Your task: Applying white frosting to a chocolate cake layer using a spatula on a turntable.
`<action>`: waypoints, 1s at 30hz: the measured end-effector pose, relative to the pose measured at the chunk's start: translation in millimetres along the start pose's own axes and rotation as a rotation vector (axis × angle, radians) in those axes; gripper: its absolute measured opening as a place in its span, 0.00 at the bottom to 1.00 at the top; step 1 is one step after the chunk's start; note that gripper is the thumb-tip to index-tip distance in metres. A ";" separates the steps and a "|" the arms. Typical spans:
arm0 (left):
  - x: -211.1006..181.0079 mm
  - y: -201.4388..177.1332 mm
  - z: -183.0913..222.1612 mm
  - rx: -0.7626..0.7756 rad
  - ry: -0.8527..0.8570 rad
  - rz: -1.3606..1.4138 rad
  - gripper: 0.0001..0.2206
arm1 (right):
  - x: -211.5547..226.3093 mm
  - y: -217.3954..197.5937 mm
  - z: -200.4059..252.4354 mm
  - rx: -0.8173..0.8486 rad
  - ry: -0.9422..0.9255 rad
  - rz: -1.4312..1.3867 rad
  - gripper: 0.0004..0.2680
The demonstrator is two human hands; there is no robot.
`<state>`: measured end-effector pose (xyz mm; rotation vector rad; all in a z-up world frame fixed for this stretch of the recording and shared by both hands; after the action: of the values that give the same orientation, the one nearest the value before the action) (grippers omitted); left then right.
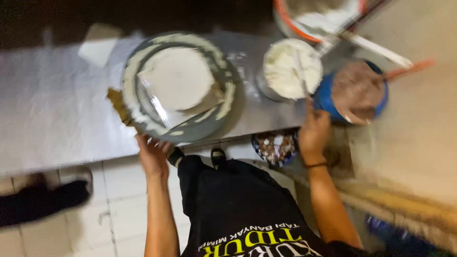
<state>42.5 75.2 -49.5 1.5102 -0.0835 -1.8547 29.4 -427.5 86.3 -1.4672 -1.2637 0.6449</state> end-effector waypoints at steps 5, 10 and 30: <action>-33.5 36.3 5.6 0.106 0.012 -0.125 0.39 | 17.8 -85.3 20.9 0.162 0.112 0.119 0.29; -38.2 44.0 13.9 0.082 0.029 -0.185 0.38 | -7.1 -161.0 42.7 0.298 0.114 0.258 0.30; -136.2 90.4 -65.4 0.168 0.694 -0.830 0.19 | 45.3 -62.2 36.0 0.577 0.624 -0.842 0.08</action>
<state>149.5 111.2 85.6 2.4689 0.8435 -1.7819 -11.6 -379.1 142.8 -0.4916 -0.9488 -0.0441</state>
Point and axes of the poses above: each hand's wrist, its own z-axis away from the middle knuckle, its own y-axis out of the palm, x = y × z, the point moved 5 cm from there along -z, towards the middle knuckle, and after that the axes turned 12 degrees about y, right-handed, at the moved point
